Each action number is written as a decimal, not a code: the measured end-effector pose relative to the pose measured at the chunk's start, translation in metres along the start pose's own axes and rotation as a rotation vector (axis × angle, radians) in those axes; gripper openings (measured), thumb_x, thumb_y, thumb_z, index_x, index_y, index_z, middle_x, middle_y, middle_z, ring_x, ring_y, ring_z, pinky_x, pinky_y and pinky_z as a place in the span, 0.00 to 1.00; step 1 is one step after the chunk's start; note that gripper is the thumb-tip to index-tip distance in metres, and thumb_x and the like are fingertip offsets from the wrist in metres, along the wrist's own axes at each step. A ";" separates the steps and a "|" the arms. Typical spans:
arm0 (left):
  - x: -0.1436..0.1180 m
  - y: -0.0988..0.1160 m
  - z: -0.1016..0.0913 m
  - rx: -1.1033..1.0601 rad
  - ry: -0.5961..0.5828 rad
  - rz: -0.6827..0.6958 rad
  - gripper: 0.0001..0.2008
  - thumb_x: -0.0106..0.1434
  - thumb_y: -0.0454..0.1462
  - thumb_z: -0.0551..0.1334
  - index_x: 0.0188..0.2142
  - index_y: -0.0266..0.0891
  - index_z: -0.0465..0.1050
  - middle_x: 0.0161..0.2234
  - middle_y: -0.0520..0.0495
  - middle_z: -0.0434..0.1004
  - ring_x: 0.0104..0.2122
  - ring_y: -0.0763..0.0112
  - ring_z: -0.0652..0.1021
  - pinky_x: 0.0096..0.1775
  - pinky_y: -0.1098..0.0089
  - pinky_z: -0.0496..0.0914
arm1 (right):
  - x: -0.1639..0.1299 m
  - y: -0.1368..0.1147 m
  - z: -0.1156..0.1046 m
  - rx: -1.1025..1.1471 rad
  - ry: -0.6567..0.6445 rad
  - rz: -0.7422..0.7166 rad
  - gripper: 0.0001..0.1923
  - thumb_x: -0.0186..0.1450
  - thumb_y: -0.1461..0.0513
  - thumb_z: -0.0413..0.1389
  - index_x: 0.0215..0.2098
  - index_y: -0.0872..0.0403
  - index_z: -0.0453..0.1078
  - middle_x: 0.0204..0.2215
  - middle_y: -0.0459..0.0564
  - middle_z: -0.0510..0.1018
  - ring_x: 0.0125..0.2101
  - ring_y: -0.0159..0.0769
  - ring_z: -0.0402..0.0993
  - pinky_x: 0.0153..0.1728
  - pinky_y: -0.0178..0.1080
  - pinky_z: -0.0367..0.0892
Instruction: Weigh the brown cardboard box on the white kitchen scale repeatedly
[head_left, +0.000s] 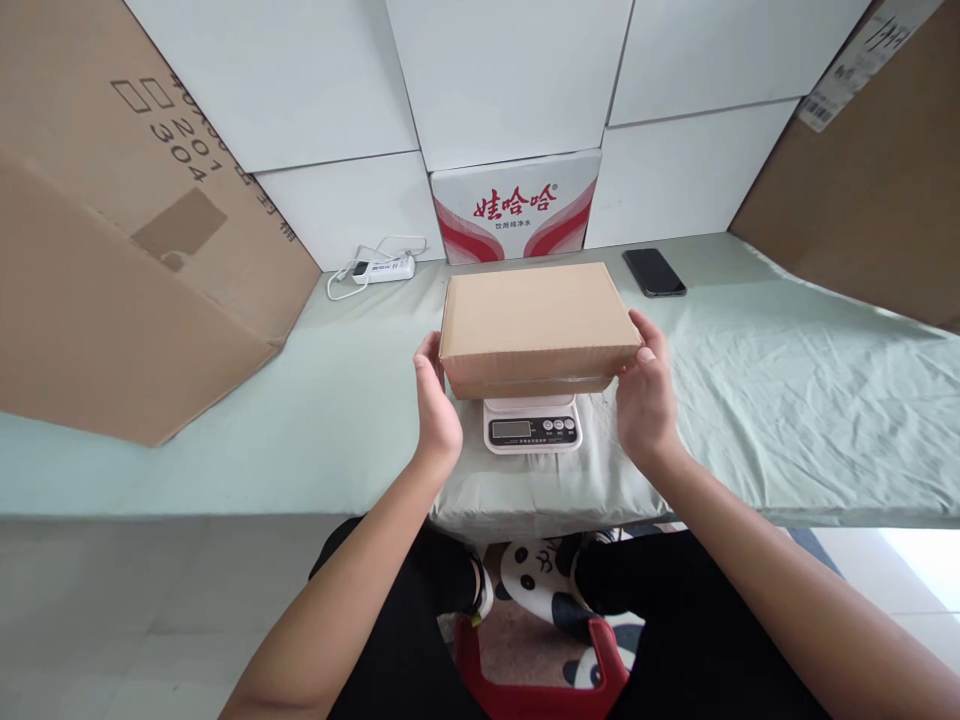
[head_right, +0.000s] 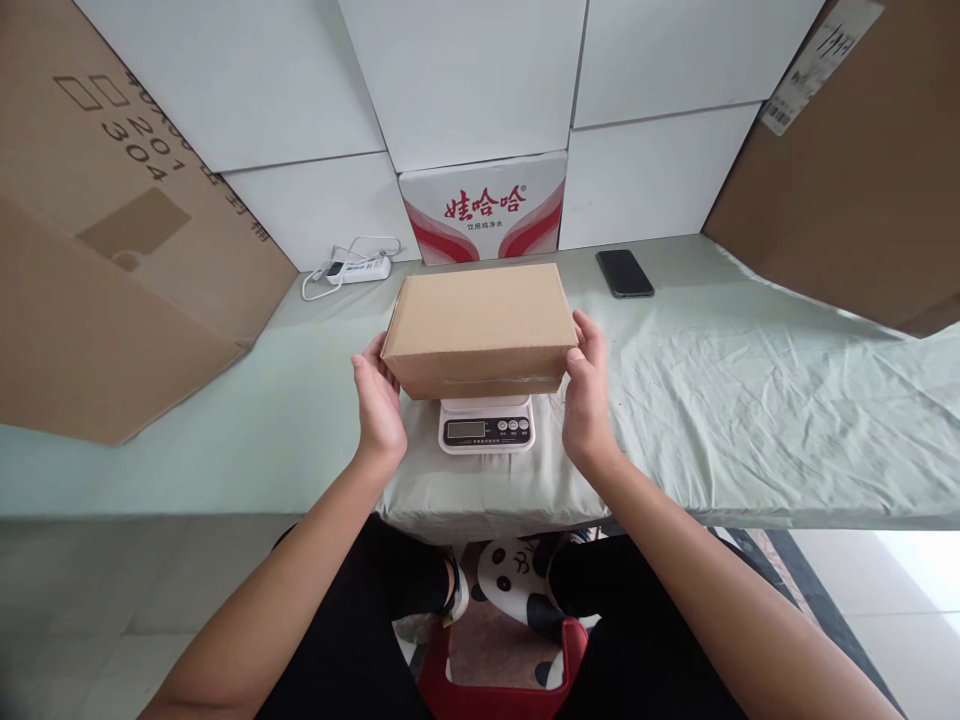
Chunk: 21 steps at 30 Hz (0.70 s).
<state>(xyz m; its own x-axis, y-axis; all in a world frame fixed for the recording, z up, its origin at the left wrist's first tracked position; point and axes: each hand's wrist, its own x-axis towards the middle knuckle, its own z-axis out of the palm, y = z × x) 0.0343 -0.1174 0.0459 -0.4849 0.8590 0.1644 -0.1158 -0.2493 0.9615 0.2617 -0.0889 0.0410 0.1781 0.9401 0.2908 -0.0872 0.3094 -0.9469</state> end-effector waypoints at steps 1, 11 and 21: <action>0.000 0.000 0.000 0.000 0.000 -0.001 0.35 0.79 0.62 0.46 0.70 0.47 0.69 0.78 0.42 0.66 0.78 0.56 0.66 0.78 0.55 0.60 | 0.000 0.000 0.000 0.008 0.002 0.005 0.29 0.71 0.40 0.53 0.66 0.37 0.67 0.71 0.49 0.72 0.74 0.58 0.66 0.75 0.72 0.60; 0.000 -0.002 -0.001 0.015 -0.017 0.020 0.39 0.77 0.66 0.44 0.69 0.48 0.71 0.76 0.40 0.70 0.77 0.54 0.67 0.76 0.55 0.63 | 0.001 0.001 0.002 0.007 -0.016 -0.009 0.31 0.71 0.39 0.53 0.67 0.38 0.65 0.74 0.49 0.70 0.75 0.58 0.64 0.76 0.70 0.57; -0.004 0.004 0.003 -0.012 -0.082 0.034 0.41 0.74 0.70 0.46 0.67 0.48 0.74 0.74 0.38 0.73 0.75 0.51 0.70 0.73 0.52 0.68 | 0.002 0.008 0.000 -0.045 -0.019 -0.024 0.30 0.71 0.41 0.52 0.68 0.37 0.65 0.72 0.49 0.71 0.73 0.58 0.65 0.75 0.71 0.59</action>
<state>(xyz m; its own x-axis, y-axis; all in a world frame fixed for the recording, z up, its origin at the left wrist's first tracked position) 0.0388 -0.1208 0.0493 -0.4166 0.8833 0.2151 -0.1107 -0.2842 0.9524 0.2610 -0.0849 0.0344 0.1607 0.9351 0.3159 -0.0386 0.3257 -0.9447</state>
